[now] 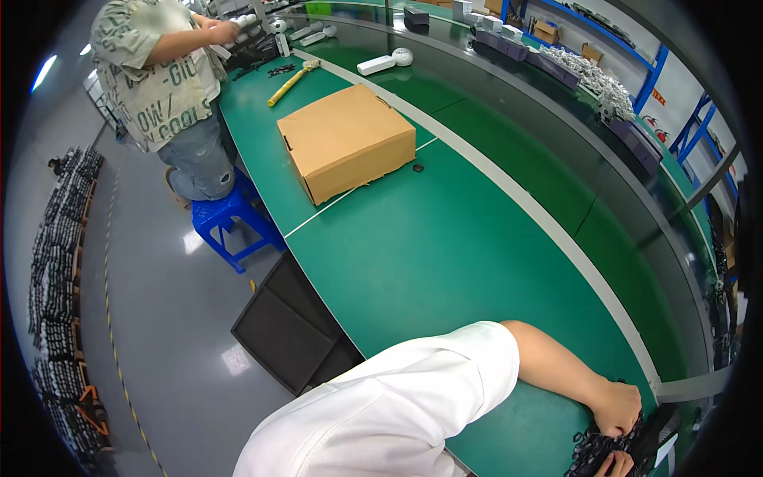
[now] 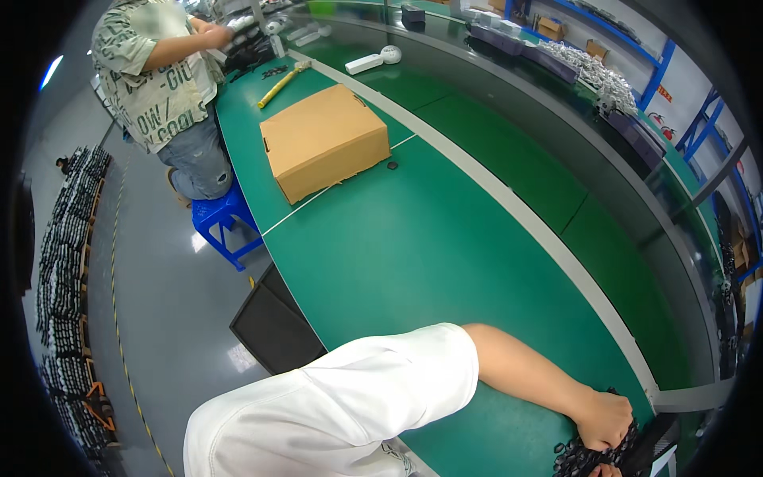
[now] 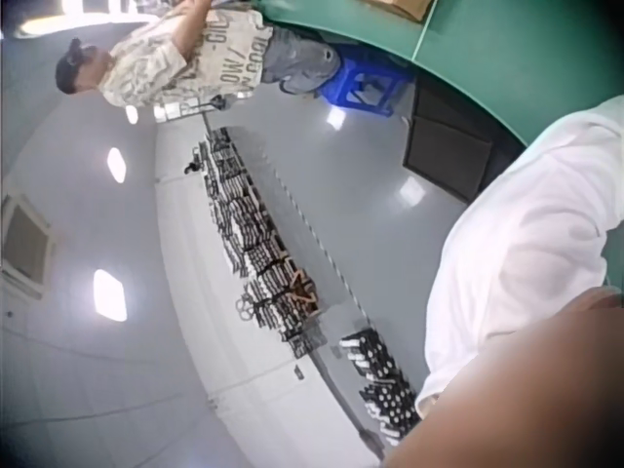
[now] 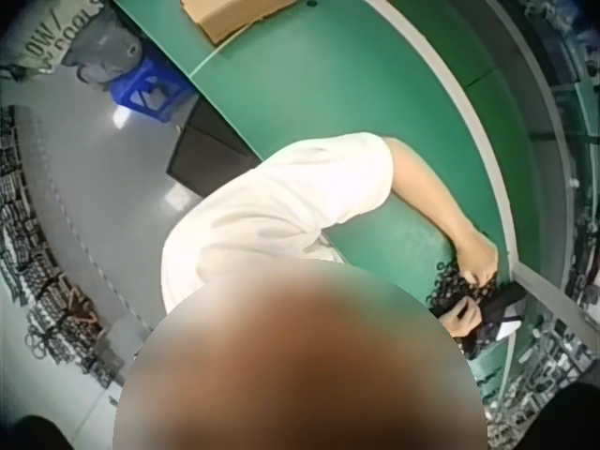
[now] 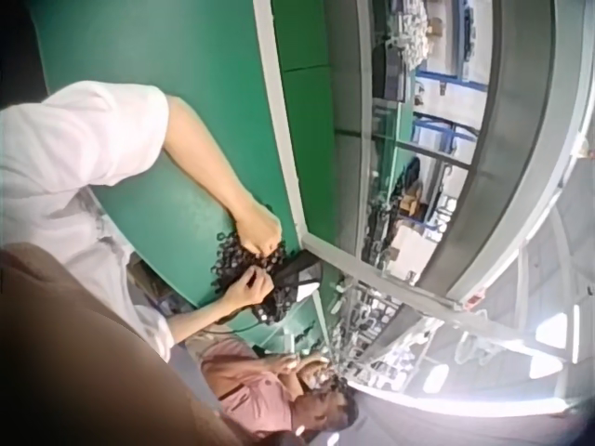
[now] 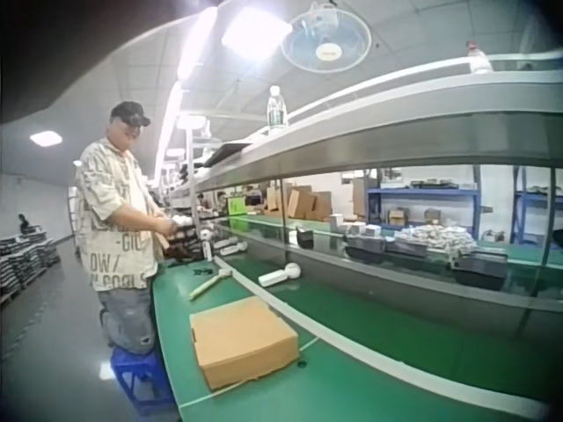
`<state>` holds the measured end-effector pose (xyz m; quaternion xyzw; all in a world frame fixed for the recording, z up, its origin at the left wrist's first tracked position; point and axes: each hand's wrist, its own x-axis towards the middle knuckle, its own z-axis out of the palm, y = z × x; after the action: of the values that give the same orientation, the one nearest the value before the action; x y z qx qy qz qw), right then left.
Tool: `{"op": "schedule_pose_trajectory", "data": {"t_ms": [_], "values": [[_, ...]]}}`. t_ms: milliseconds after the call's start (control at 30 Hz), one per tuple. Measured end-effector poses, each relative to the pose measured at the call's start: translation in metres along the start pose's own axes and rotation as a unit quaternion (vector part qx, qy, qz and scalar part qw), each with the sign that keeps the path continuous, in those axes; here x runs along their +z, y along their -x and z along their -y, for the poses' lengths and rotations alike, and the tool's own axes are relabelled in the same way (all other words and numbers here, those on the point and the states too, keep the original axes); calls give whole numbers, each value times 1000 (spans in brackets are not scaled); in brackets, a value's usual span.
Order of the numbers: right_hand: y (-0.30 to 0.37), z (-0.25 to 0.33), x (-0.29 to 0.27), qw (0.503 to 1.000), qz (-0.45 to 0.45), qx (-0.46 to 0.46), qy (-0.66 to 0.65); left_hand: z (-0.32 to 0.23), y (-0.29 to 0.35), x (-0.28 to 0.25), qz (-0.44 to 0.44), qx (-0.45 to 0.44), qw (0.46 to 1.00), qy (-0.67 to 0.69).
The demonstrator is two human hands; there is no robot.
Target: Assembling small electronic components and sorting parts into a box on a production line.
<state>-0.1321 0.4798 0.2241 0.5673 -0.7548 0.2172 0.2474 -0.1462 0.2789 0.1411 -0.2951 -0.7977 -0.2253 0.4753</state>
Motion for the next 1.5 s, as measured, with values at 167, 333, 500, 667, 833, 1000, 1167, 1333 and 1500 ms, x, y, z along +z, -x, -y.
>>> {"op": "schedule_pose_trajectory", "data": {"t_ms": [167,333,500,667,833,1000,1167,1333,1500], "values": [[-1,-5,1,1000,-26,-15,4,2,1,4,-25,-29,998,-54],[-1,-1,0,999,-31,-14,9,4,3,0,-39,-17,997,-64],[4,-5,6,1000,-11,5,0,-7,7,-14,-108,-2,994,-7],[55,-58,-24,994,-1,64,84,-17,-20,-33,-52,10,997,65],[46,40,-18,829,-460,318,-26,-10,-17,-93,19,-49,999,-9],[123,89,-29,825,-473,299,-79,-46,-38,-95,272,-41,961,40],[190,123,69,549,-571,580,-191,-98,-44,-157,307,38,951,-8],[228,140,100,597,-486,621,-147,-130,-27,-346,226,-114,900,-354],[257,54,90,633,-512,573,-88,-281,104,-595,210,-466,569,-644]]}}
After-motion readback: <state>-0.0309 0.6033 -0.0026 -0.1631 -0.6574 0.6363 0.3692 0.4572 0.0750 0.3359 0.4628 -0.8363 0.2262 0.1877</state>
